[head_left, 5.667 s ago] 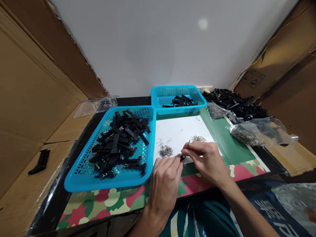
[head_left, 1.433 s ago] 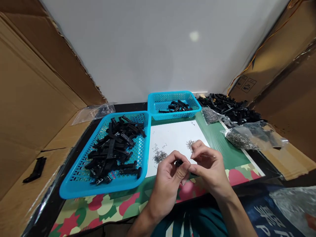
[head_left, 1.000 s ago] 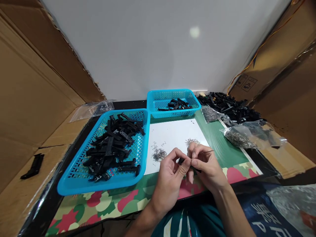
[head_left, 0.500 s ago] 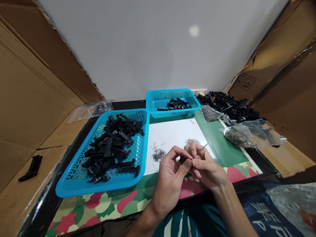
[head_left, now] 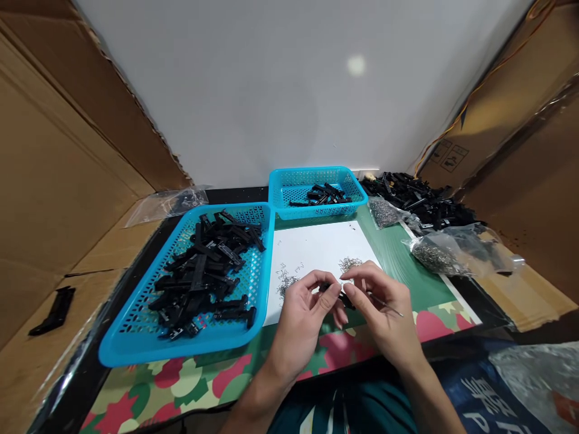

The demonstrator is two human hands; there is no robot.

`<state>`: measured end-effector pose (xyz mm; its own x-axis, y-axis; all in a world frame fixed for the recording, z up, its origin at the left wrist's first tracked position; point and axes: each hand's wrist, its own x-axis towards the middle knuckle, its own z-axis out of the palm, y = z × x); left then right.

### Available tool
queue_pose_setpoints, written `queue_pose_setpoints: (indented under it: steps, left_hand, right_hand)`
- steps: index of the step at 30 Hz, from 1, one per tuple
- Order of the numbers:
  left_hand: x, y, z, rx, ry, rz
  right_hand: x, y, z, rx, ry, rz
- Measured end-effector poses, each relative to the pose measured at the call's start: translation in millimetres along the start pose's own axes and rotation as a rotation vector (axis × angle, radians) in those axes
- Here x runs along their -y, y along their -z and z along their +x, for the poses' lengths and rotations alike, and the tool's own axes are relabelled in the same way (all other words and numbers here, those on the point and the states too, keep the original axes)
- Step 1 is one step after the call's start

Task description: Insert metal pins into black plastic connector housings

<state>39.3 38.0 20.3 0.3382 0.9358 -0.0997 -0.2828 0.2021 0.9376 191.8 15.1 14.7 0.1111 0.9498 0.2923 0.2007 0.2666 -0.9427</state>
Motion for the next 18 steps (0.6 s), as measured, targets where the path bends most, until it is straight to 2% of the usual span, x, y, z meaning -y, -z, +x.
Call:
queue_pose_setpoints:
  steps: [4,6,9,11,15,18]
  left_hand:
    - [0,5.5,2,-0.035,-0.019,0.144]
    - [1,8.3,2,-0.074,-0.077,0.236]
    - [3,10.1,1,-0.117,-0.206,0.291]
    - [4,8.2,0,-0.135,-0.234,0.236]
    - [4,1.0,-4,-0.113,-0.137,0.092]
    - [6,0.4,-8,-0.078,-0.041,0.180]
  right_hand:
    - [3,11,2,0.121,-0.067,0.069]
    - [4,14,1,0.148,-0.111,0.119]
    - [2,18,0,0.098,-0.111,0.192]
    - [0,19,-2,0.034,-0.078,0.238]
    - [-9,19,-5,-0.058,-0.016,0.269]
    - [-15,20,-6,-0.088,0.015,0.244]
